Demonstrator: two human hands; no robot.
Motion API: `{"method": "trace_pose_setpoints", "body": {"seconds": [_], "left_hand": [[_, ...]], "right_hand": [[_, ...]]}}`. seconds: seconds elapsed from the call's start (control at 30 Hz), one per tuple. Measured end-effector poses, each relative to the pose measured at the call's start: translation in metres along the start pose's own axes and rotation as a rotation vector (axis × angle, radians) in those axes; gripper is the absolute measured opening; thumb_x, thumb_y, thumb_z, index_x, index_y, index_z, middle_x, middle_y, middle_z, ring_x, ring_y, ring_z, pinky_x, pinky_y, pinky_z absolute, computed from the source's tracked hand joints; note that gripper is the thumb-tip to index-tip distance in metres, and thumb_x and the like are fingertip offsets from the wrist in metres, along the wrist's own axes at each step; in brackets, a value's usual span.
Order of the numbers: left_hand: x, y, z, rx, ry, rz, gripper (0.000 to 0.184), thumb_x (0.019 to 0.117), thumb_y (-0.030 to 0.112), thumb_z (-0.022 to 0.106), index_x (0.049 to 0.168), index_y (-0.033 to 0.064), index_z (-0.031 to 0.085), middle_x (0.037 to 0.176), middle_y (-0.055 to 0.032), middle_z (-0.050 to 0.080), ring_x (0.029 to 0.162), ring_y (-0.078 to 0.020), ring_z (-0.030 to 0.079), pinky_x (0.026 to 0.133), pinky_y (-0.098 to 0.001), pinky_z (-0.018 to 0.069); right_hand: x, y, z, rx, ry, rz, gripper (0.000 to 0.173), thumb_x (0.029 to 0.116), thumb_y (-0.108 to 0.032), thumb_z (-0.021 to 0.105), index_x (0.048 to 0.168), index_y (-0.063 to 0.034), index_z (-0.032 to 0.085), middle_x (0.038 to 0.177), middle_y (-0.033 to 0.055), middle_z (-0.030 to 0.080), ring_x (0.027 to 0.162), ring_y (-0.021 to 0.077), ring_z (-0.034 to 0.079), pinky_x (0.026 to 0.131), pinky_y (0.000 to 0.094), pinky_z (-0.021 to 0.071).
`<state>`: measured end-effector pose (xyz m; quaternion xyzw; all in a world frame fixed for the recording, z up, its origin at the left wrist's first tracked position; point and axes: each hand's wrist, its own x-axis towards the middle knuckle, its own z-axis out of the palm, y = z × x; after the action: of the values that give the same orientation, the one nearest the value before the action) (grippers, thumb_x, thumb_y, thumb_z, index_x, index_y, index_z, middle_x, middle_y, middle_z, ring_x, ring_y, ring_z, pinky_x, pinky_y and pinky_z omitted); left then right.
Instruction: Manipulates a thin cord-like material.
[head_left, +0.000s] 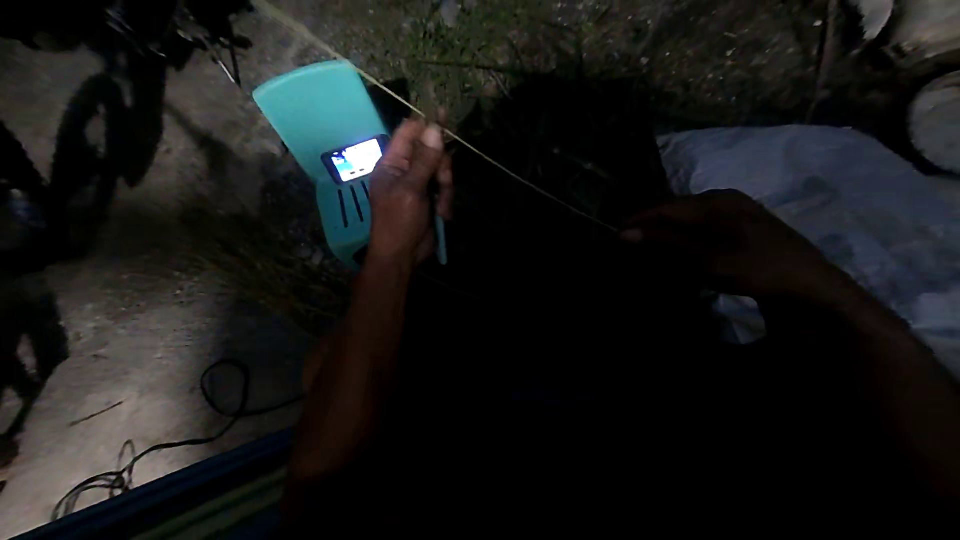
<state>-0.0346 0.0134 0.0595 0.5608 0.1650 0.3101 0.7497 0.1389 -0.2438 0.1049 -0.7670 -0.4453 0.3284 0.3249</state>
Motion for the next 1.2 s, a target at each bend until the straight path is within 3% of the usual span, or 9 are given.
{"method": "trace_pose_setpoints", "body": {"seconds": [0.2, 0.33, 0.4, 0.57, 0.67, 0.77, 0.9, 1.0, 1.2], "left_hand": [[-0.001, -0.004, 0.009, 0.032, -0.048, -0.06, 0.026, 0.1089, 0.016, 0.043, 0.132, 0.0105, 0.053, 0.068, 0.0074, 0.054, 0.05, -0.0027, 0.051, 0.045, -0.0174, 0.048], [0.019, 0.01, -0.014, -0.024, 0.103, 0.032, 0.021, 0.1114, 0.021, 0.037, 0.123, 0.0153, 0.054, 0.062, 0.009, 0.05, 0.044, -0.003, 0.048, 0.043, -0.018, 0.0465], [0.025, 0.014, -0.02, -0.083, 0.134, 0.074, 0.02, 0.112, 0.021, 0.035, 0.12, 0.0171, 0.052, 0.061, 0.0089, 0.049, 0.043, -0.0037, 0.047, 0.042, -0.0186, 0.0469], [0.016, -0.003, 0.009, 0.026, -0.03, -0.048, 0.026, 0.1096, 0.017, 0.038, 0.133, 0.0149, 0.05, 0.066, 0.0082, 0.053, 0.048, -0.0033, 0.05, 0.044, -0.0181, 0.0464], [0.01, -0.015, 0.026, 0.033, -0.128, -0.151, 0.023, 0.1073, 0.012, 0.044, 0.127, 0.0113, 0.056, 0.069, 0.0053, 0.056, 0.05, -0.0032, 0.051, 0.044, -0.0178, 0.0469], [0.024, -0.008, 0.01, 0.07, -0.064, -0.103, 0.024, 0.1093, 0.017, 0.041, 0.128, 0.0121, 0.055, 0.067, 0.0076, 0.053, 0.049, -0.0028, 0.05, 0.045, -0.0176, 0.046], [0.035, -0.002, -0.003, 0.0, 0.004, -0.014, 0.022, 0.1109, 0.02, 0.036, 0.127, 0.0147, 0.051, 0.064, 0.0069, 0.051, 0.046, -0.0043, 0.048, 0.042, -0.0184, 0.0455], [0.027, -0.009, 0.012, 0.03, -0.057, -0.078, 0.026, 0.1095, 0.018, 0.039, 0.132, 0.0129, 0.051, 0.066, 0.0074, 0.051, 0.048, -0.0036, 0.049, 0.044, -0.0181, 0.0463], [0.041, 0.004, -0.009, 0.086, -0.019, 0.036, 0.024, 0.1093, 0.018, 0.042, 0.131, 0.0132, 0.049, 0.067, 0.0056, 0.055, 0.047, -0.0051, 0.051, 0.043, -0.0183, 0.0474]], "right_hand": [[0.004, 0.01, -0.004, -0.025, 0.029, -0.128, 0.016, 0.1024, -0.018, 0.059, 0.102, -0.0138, 0.074, 0.073, -0.0105, 0.066, 0.059, -0.0056, 0.057, 0.053, 0.0142, 0.0487], [0.004, 0.01, -0.013, -0.162, 0.086, -0.051, 0.014, 0.1013, -0.017, 0.061, 0.104, -0.0129, 0.075, 0.081, -0.0042, 0.067, 0.068, 0.0026, 0.058, 0.063, 0.0266, 0.05], [0.006, 0.012, -0.018, -0.193, 0.1, -0.031, 0.013, 0.1013, -0.018, 0.063, 0.105, -0.0135, 0.075, 0.081, -0.0035, 0.067, 0.066, 0.0037, 0.058, 0.061, 0.0275, 0.0499], [0.016, 0.018, -0.017, -0.128, 0.122, -0.085, 0.01, 0.0991, -0.014, 0.066, 0.102, -0.0099, 0.074, 0.077, -0.0037, 0.066, 0.062, 0.0013, 0.056, 0.057, 0.0219, 0.0491], [0.02, 0.017, -0.017, -0.105, 0.111, -0.055, 0.01, 0.0991, -0.014, 0.066, 0.104, -0.0102, 0.074, 0.079, -0.0037, 0.067, 0.065, 0.0006, 0.058, 0.06, 0.022, 0.0506], [0.02, 0.019, -0.024, -0.144, 0.104, -0.021, 0.013, 0.1002, -0.017, 0.065, 0.107, -0.0126, 0.074, 0.083, -0.0033, 0.068, 0.068, 0.0027, 0.059, 0.063, 0.0257, 0.0511], [0.018, 0.027, -0.031, -0.105, 0.121, -0.072, 0.012, 0.0996, -0.02, 0.064, 0.102, -0.0155, 0.075, 0.078, -0.0083, 0.067, 0.064, -0.0026, 0.057, 0.058, 0.0186, 0.0488], [0.019, 0.029, -0.034, -0.06, 0.103, -0.052, 0.011, 0.0996, -0.017, 0.063, 0.099, -0.0145, 0.074, 0.072, -0.0096, 0.064, 0.058, -0.0043, 0.054, 0.052, 0.0153, 0.0461], [0.011, 0.032, -0.049, -0.062, 0.041, -0.012, 0.017, 0.1016, -0.017, 0.057, 0.098, -0.0141, 0.074, 0.061, -0.0074, 0.056, 0.046, 0.0003, 0.047, 0.042, 0.0187, 0.0399]]}}
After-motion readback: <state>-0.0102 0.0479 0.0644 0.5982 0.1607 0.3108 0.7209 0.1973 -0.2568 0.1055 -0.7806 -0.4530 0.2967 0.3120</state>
